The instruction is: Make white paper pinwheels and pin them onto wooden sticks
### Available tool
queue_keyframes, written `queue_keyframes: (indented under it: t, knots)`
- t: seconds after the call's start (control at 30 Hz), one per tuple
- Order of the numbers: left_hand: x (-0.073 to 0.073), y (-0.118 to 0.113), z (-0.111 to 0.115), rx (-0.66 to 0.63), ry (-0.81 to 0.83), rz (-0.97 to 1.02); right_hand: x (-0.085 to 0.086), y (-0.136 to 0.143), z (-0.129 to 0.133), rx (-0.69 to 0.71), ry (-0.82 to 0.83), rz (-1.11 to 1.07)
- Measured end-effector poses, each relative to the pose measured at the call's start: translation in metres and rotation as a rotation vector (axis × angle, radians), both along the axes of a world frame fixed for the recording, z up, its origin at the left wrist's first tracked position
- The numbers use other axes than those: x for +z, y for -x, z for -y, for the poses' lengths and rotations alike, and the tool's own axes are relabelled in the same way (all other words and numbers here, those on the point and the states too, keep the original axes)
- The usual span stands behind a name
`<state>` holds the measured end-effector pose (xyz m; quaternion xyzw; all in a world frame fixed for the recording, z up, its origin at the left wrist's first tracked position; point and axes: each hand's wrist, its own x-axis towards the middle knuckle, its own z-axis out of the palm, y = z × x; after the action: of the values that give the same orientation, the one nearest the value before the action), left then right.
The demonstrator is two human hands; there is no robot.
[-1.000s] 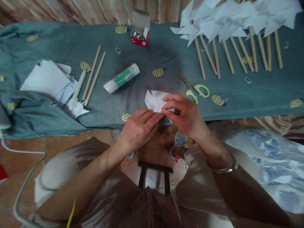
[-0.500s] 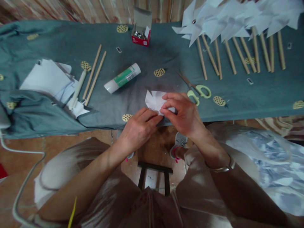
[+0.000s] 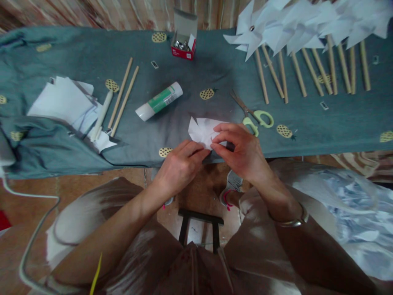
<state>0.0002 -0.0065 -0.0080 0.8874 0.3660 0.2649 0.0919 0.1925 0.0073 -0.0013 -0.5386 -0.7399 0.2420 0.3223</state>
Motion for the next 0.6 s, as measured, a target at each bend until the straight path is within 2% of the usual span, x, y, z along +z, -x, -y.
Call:
queue_keyframes:
  t: [0.2,0.6]
  knots:
    - [-0.0001,-0.0011,0.0000,0.013,-0.036,0.018,-0.0009,0.0023,-0.0003,0.004,-0.011,0.008]
    - [0.0007,-0.0007,-0.0009,0.034,0.045,0.058,-0.0021,0.0039,0.0021,-0.002,-0.041,0.032]
